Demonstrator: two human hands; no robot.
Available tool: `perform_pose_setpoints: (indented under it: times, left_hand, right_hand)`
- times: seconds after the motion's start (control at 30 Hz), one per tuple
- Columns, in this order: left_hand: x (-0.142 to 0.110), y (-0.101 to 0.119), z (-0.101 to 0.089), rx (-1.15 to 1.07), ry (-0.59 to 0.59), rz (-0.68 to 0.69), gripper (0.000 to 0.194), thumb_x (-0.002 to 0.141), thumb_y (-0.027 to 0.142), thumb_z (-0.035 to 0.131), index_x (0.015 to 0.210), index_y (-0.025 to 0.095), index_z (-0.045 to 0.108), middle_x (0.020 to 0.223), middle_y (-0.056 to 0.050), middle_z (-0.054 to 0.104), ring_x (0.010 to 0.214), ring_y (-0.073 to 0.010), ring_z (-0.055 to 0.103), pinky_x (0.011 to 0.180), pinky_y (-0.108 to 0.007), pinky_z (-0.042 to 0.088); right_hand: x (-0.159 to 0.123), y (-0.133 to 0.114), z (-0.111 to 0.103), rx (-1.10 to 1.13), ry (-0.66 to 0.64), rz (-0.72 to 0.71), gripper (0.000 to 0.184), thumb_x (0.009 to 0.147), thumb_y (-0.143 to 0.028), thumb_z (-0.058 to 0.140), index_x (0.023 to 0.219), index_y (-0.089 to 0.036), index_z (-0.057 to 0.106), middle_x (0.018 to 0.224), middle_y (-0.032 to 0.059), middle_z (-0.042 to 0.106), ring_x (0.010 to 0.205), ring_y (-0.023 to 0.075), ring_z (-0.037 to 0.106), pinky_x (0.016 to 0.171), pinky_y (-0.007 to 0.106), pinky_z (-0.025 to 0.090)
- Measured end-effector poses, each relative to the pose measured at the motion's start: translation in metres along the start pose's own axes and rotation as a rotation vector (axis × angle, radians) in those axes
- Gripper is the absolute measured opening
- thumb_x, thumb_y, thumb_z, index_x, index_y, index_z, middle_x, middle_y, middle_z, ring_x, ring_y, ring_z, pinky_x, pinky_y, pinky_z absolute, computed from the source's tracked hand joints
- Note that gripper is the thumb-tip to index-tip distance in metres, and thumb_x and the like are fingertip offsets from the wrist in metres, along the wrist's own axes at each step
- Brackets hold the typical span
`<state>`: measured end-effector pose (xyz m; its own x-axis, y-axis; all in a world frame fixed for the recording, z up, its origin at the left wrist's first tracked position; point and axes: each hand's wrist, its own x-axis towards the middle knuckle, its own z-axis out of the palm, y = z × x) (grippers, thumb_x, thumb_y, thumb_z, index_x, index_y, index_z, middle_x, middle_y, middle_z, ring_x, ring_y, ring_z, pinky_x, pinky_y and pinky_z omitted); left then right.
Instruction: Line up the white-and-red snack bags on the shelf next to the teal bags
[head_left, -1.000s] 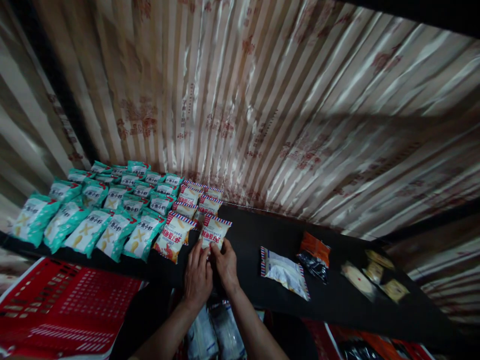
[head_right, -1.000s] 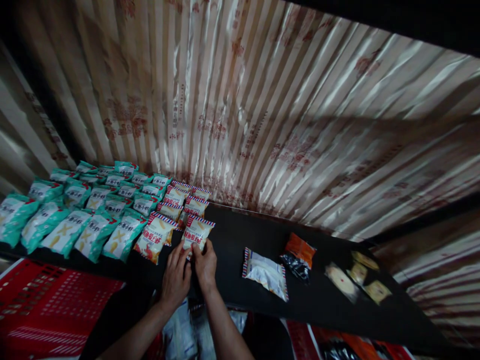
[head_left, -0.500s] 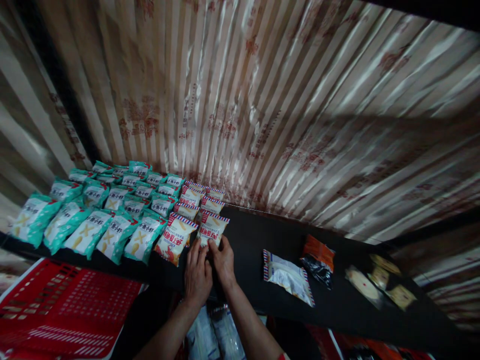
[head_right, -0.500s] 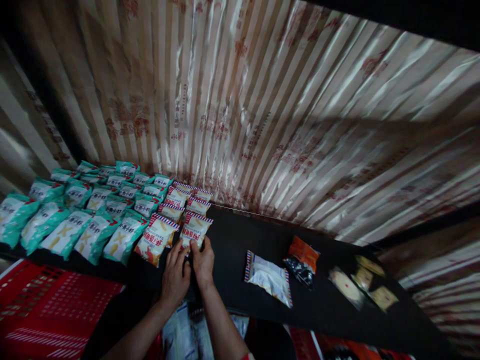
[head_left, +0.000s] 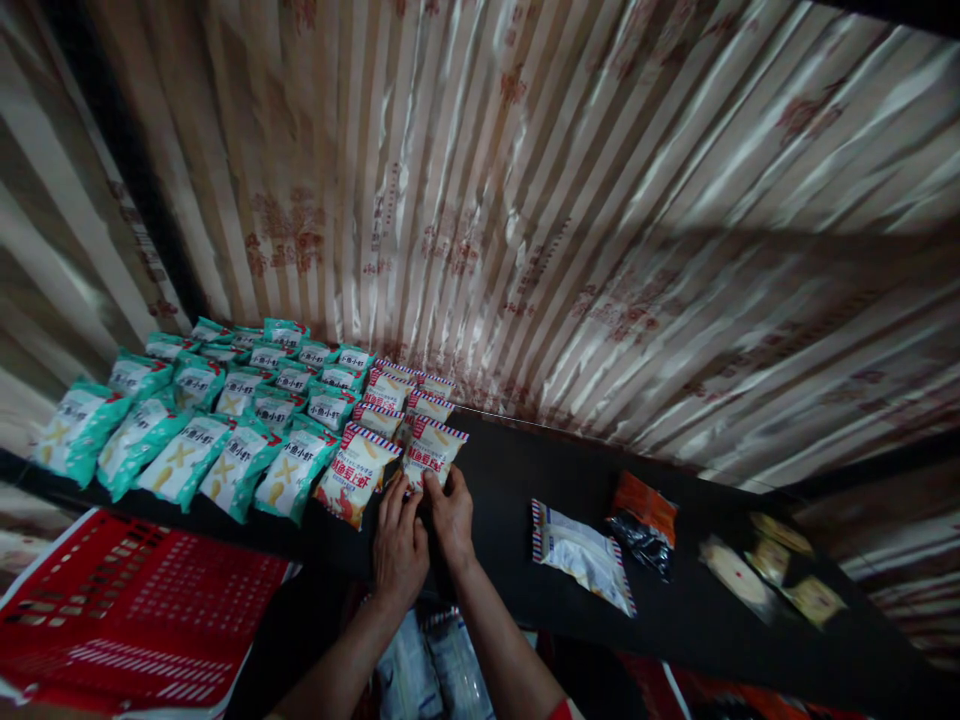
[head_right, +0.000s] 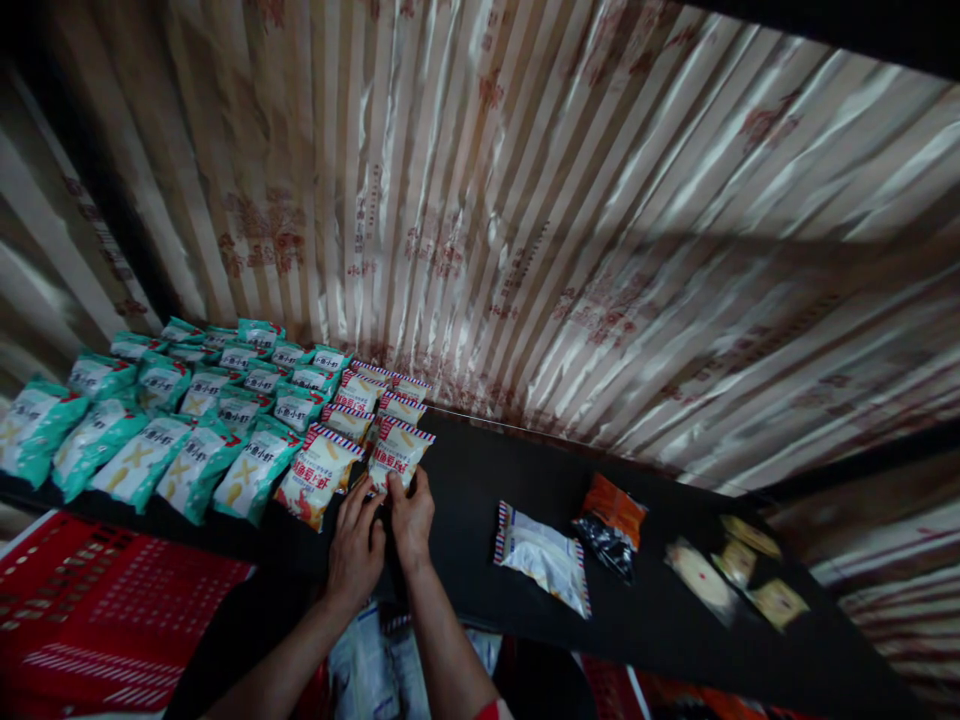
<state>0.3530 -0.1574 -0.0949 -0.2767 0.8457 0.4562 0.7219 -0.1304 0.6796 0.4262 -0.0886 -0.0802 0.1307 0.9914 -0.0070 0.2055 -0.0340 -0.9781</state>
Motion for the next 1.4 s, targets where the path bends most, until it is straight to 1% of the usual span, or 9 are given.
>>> perform_pose_setpoints:
  times: [0.3, 0.6, 0.73, 0.8, 0.9, 1.0, 1.1, 1.2, 1.4]
  left_hand:
    - [0.0, -0.001, 0.001, -0.002, 0.004, -0.022, 0.04, 0.078, 0.006, 0.042, 0.114, 0.016, 0.055, 0.132, -0.011, 0.047, 0.125, -0.0252, 0.04, 0.1, -0.047, 0.041]
    - [0.001, 0.002, -0.001, 0.009, 0.016, -0.031, 0.038, 0.08, 0.006, 0.04, 0.113, 0.015, 0.055, 0.132, -0.011, 0.046, 0.127, -0.0251, 0.037, 0.101, -0.047, 0.039]
    - [0.001, 0.001, 0.0, 0.024, 0.013, -0.024, 0.038, 0.079, 0.005, 0.041, 0.113, 0.015, 0.055, 0.132, -0.012, 0.047, 0.128, -0.0256, 0.035, 0.102, -0.048, 0.039]
    - [0.001, 0.001, 0.0, 0.021, 0.024, -0.022, 0.039, 0.078, 0.005, 0.041, 0.113, 0.016, 0.055, 0.131, -0.011, 0.047, 0.128, -0.0258, 0.035, 0.101, -0.048, 0.04]
    - [0.001, 0.001, 0.001, 0.007, 0.048, -0.015, 0.04, 0.078, 0.005, 0.041, 0.114, 0.016, 0.054, 0.131, -0.011, 0.047, 0.127, -0.0259, 0.036, 0.101, -0.048, 0.04]
    - [0.001, 0.001, 0.002, -0.009, 0.05, -0.017, 0.043, 0.077, 0.004, 0.04, 0.117, 0.016, 0.052, 0.131, -0.011, 0.047, 0.127, -0.026, 0.036, 0.101, -0.049, 0.039]
    - [0.001, 0.0, 0.002, -0.024, 0.047, -0.032, 0.045, 0.077, 0.004, 0.041, 0.119, 0.017, 0.051, 0.132, -0.011, 0.047, 0.127, -0.0259, 0.036, 0.101, -0.049, 0.039]
    - [0.001, 0.0, 0.003, -0.023, 0.048, -0.037, 0.045, 0.077, 0.005, 0.041, 0.119, 0.017, 0.051, 0.132, -0.011, 0.047, 0.127, -0.0257, 0.036, 0.101, -0.049, 0.039]
    - [0.001, 0.001, 0.003, -0.028, 0.049, -0.036, 0.047, 0.076, 0.002, 0.04, 0.119, 0.016, 0.051, 0.131, -0.011, 0.047, 0.129, -0.0251, 0.035, 0.102, -0.049, 0.038]
  right_hand:
    - [0.0, -0.004, 0.008, -0.024, -0.026, -0.011, 0.039, 0.074, -0.04, 0.055, 0.104, -0.017, 0.056, 0.093, 0.0082, 0.07, 0.079, 0.0203, 0.066, 0.07, 0.03, 0.05]
    - [0.005, -0.004, 0.005, -0.124, -0.097, -0.009, 0.037, 0.074, -0.041, 0.056, 0.102, -0.018, 0.058, 0.089, 0.0065, 0.071, 0.074, 0.0202, 0.066, 0.068, 0.03, 0.049]
    - [0.003, -0.008, 0.003, -0.168, -0.097, -0.017, 0.038, 0.074, -0.042, 0.056, 0.104, -0.018, 0.059, 0.088, 0.0067, 0.071, 0.073, 0.0208, 0.066, 0.068, 0.031, 0.05]
    - [0.001, -0.01, 0.003, -0.194, -0.068, -0.023, 0.046, 0.073, -0.043, 0.058, 0.11, -0.018, 0.056, 0.09, 0.0074, 0.07, 0.075, 0.0217, 0.066, 0.07, 0.032, 0.05]
    - [-0.002, -0.01, 0.003, -0.209, -0.025, -0.045, 0.058, 0.073, -0.046, 0.058, 0.122, -0.016, 0.049, 0.1, 0.0102, 0.069, 0.085, 0.0234, 0.065, 0.075, 0.033, 0.049]
    - [-0.002, -0.008, 0.004, -0.2, -0.02, -0.072, 0.057, 0.075, -0.045, 0.055, 0.124, -0.016, 0.048, 0.105, 0.011, 0.067, 0.091, 0.0239, 0.064, 0.079, 0.034, 0.049]
    - [-0.001, -0.005, 0.006, -0.192, -0.04, -0.072, 0.054, 0.076, -0.044, 0.054, 0.123, -0.017, 0.05, 0.104, 0.0097, 0.068, 0.09, 0.0237, 0.065, 0.079, 0.035, 0.049]
    - [0.0, -0.005, 0.006, -0.197, -0.05, -0.068, 0.055, 0.076, -0.044, 0.054, 0.124, -0.017, 0.049, 0.105, 0.0097, 0.068, 0.091, 0.024, 0.065, 0.08, 0.035, 0.049]
    - [-0.007, -0.008, 0.004, -0.232, -0.025, -0.055, 0.059, 0.078, -0.044, 0.053, 0.127, -0.013, 0.046, 0.11, 0.0136, 0.065, 0.099, 0.0252, 0.062, 0.086, 0.036, 0.047]
